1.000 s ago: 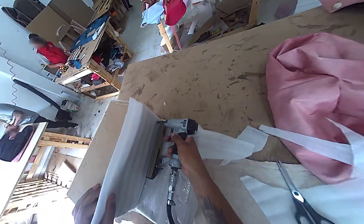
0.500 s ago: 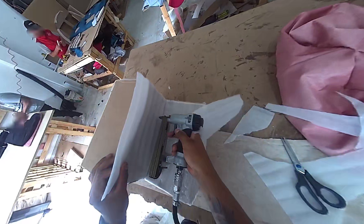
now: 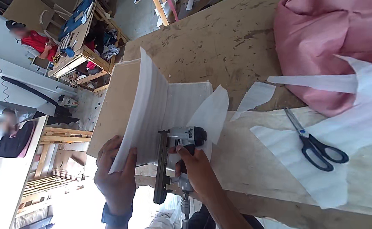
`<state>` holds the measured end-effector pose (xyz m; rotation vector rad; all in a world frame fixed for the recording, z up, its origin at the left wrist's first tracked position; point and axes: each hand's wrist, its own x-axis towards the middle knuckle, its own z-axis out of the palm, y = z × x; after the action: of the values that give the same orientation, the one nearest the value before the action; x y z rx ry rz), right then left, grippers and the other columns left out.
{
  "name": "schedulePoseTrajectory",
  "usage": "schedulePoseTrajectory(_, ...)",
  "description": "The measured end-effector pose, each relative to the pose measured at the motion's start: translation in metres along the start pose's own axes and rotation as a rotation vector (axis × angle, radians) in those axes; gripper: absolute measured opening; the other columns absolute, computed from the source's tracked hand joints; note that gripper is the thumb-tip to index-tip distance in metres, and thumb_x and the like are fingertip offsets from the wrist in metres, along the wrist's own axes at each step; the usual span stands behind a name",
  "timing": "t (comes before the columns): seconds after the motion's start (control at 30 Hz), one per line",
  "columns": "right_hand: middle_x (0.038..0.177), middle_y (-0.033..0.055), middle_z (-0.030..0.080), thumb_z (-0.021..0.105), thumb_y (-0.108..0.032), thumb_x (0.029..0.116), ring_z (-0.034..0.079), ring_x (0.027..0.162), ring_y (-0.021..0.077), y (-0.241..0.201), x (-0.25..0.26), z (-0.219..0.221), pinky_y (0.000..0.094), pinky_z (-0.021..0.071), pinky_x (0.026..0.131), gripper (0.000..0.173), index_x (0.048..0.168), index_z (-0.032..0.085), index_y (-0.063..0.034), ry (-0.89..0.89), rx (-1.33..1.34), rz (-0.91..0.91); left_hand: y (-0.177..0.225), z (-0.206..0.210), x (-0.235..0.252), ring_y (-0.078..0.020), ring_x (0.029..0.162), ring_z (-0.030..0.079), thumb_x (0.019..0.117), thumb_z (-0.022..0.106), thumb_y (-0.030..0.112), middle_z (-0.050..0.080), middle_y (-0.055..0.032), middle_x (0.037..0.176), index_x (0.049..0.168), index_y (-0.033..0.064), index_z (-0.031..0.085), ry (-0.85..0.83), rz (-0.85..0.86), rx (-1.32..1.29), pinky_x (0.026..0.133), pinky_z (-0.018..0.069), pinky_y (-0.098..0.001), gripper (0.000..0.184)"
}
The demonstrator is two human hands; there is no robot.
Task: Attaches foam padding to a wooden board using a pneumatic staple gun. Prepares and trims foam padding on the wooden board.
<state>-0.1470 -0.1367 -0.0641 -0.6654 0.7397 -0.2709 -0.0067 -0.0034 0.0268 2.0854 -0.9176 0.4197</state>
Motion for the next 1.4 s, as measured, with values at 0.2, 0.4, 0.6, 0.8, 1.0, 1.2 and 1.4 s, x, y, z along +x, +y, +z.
schedulePoseTrajectory(0.2,0.099,0.0133,0.074,0.053,-0.028,0.1076,0.067,0.057,0.0261,0.044,-0.033,0.011,0.0384,0.0609,0.053,0.028,0.109,0.063,-0.0015,0.027,-0.001,-0.037,0.002,-0.020,0.004,-0.0225,0.114,0.070,0.0832,0.084,0.022,0.071,-0.0081,0.123,0.114,0.0040,0.072,-0.104,-0.047,-0.077,0.094,0.0626,-0.0404,0.037)
schedulePoseTrajectory(0.4,0.100,0.0122,0.074,0.055,-0.029,0.1068,0.065,0.055,0.0260,0.075,-0.056,0.018,0.0379,0.0598,0.051,0.027,0.113,0.058,-0.0029,0.044,0.014,-0.059,-0.009,-0.046,0.012,-0.0252,0.106,0.072,0.0928,0.074,0.018,0.073,-0.0091,0.118,0.114,0.0051,0.073,-0.238,0.010,-0.207,0.089,0.0640,-0.0427,0.025)
schedulePoseTrajectory(0.6,0.101,0.0140,0.074,0.055,-0.028,0.1067,0.066,0.056,0.0278,0.085,-0.061,0.018,0.0402,0.0608,0.051,0.026,0.114,0.059,-0.0030,0.030,0.016,-0.091,-0.024,-0.054,0.015,-0.0285,0.129,0.059,0.0969,0.068,0.029,0.070,-0.0064,0.128,0.106,0.0116,0.077,-0.192,0.051,-0.107,0.107,0.0524,-0.0476,0.022)
schedulePoseTrajectory(0.8,0.096,0.0131,0.073,0.060,-0.036,0.1040,0.066,0.055,0.0281,0.042,-0.083,0.010,0.0425,0.0620,0.051,0.034,0.119,0.062,-0.0058,-0.007,-0.125,-0.200,-0.040,-0.045,0.010,-0.0350,0.145,0.043,0.0960,0.068,0.033,0.061,-0.0043,0.145,0.094,0.0158,0.076,-0.106,-0.047,-0.136,0.112,0.0467,-0.0527,0.020)
schedulePoseTrajectory(1.0,0.093,0.0063,0.073,0.061,-0.024,0.1042,0.071,0.069,0.0184,-0.045,-0.115,0.016,0.0384,0.0636,0.061,0.029,0.123,0.063,-0.0019,-0.176,-0.678,-0.515,-0.040,-0.038,0.006,-0.0270,0.146,0.041,0.0869,0.077,0.036,0.054,-0.0026,0.151,0.079,0.0187,0.069,0.013,-0.156,-0.115,0.115,0.0441,-0.0506,0.021)
schedulePoseTrajectory(1.2,0.101,0.0096,0.073,0.065,-0.031,0.1015,0.071,0.074,0.0214,-0.142,-0.111,0.046,0.0453,0.0634,0.067,0.034,0.121,0.064,-0.0035,-0.316,-1.241,-0.396,-0.049,-0.051,0.007,-0.0212,0.155,0.026,0.0813,0.082,0.051,0.033,0.0049,0.165,0.099,0.0252,0.065,-0.014,-0.388,-0.166,0.118,0.0415,-0.0535,0.035)
schedulePoseTrajectory(1.4,0.098,0.0046,0.074,0.060,-0.045,0.1021,0.072,0.080,0.0166,-0.158,-0.095,0.124,0.0435,0.0623,0.072,0.040,0.122,0.067,-0.0109,-0.335,-1.714,-0.422,-0.059,-0.046,0.004,-0.0207,0.155,0.026,0.0835,0.081,0.049,0.035,0.0066,0.164,0.093,0.0267,0.067,0.007,-0.402,-0.271,0.119,0.0411,-0.0540,0.028)
